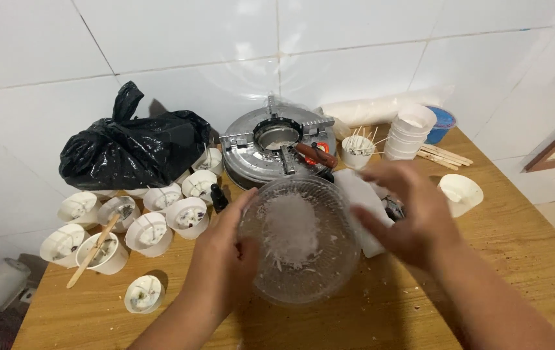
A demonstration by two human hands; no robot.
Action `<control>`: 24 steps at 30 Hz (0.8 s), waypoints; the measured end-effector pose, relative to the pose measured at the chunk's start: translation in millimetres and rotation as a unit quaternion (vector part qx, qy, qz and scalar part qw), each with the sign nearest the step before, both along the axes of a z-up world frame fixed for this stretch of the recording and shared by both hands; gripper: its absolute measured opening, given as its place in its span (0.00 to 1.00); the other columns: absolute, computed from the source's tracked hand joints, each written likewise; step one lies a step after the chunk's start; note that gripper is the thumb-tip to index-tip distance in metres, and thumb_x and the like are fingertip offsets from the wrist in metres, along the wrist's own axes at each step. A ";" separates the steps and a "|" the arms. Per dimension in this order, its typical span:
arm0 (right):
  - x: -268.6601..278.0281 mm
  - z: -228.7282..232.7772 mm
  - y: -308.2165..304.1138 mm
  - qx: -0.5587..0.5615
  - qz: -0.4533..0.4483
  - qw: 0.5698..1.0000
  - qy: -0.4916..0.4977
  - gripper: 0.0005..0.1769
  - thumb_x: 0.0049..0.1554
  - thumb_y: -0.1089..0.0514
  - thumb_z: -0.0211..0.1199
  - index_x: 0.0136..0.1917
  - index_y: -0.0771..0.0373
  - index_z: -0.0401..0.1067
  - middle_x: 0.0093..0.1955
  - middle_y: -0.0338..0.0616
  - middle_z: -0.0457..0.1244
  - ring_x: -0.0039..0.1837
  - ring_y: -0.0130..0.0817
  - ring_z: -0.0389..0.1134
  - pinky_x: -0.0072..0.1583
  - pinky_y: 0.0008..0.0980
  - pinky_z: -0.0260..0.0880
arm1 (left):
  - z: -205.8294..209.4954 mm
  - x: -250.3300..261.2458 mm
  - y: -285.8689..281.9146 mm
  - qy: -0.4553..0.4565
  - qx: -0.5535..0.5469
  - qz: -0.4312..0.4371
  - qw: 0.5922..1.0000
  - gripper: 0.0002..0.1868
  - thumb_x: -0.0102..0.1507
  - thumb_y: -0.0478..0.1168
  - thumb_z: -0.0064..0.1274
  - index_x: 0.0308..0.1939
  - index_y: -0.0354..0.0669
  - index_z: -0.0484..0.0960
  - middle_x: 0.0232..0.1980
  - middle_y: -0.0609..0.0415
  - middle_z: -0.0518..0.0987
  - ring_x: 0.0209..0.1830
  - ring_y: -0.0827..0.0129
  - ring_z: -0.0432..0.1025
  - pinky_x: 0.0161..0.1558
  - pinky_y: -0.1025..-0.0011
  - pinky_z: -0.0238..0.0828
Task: Shaving a block of wax with scissors into a bowl and then spooning the shavings into a small metal container.
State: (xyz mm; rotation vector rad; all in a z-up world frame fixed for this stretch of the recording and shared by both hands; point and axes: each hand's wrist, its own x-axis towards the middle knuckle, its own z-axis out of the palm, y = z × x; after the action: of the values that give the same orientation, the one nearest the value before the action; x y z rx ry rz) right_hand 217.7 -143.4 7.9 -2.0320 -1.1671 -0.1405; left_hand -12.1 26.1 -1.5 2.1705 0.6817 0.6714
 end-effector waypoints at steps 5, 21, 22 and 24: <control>-9.2 -7.0 6.9 0.082 0.157 0.965 -0.194 0.37 0.56 0.44 0.66 0.73 0.59 0.62 0.68 0.51 0.61 0.68 0.46 0.65 0.66 0.49 0.65 | 3.7 -0.5 -2.7 0.031 -0.049 0.055 0.997 0.38 0.59 0.30 0.45 0.73 0.64 0.70 0.44 0.54 0.82 0.19 0.69 0.67 0.27 0.66 0.67; -3.6 1.6 11.7 0.023 -0.001 0.996 0.083 0.27 0.54 0.49 0.67 0.66 0.52 0.74 0.50 0.31 0.69 0.47 0.28 0.61 0.46 0.29 0.62 | 24.4 3.7 -6.6 0.061 -0.167 0.095 0.979 0.37 0.60 0.26 0.43 0.70 0.63 0.72 0.53 0.55 0.83 0.21 0.74 0.64 0.23 0.73 0.70; -2.7 2.1 12.5 0.023 -0.001 0.996 0.083 0.27 0.54 0.49 0.67 0.66 0.52 0.74 0.50 0.31 0.69 0.47 0.28 0.61 0.46 0.29 0.62 | 30.5 2.9 -7.0 0.060 -0.167 0.095 0.979 0.37 0.60 0.26 0.43 0.70 0.63 0.72 0.53 0.55 0.83 0.21 0.74 0.64 0.23 0.73 0.70; -1.3 3.3 13.6 0.022 -0.013 0.995 0.099 0.23 0.55 0.49 0.65 0.64 0.51 0.75 0.44 0.27 0.68 0.44 0.26 0.60 0.46 0.29 0.60 | 42.8 1.1 -8.1 0.102 -0.207 0.119 0.966 0.34 0.65 0.30 0.45 0.72 0.69 0.73 0.31 0.57 0.80 0.17 0.76 0.59 0.18 0.76 0.59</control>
State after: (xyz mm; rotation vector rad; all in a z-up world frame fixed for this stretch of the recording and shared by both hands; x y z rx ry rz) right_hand 216.4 -129.8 11.2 -1.9726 -1.0053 0.0221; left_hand -11.0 18.0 41.3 1.7968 1.1012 0.3810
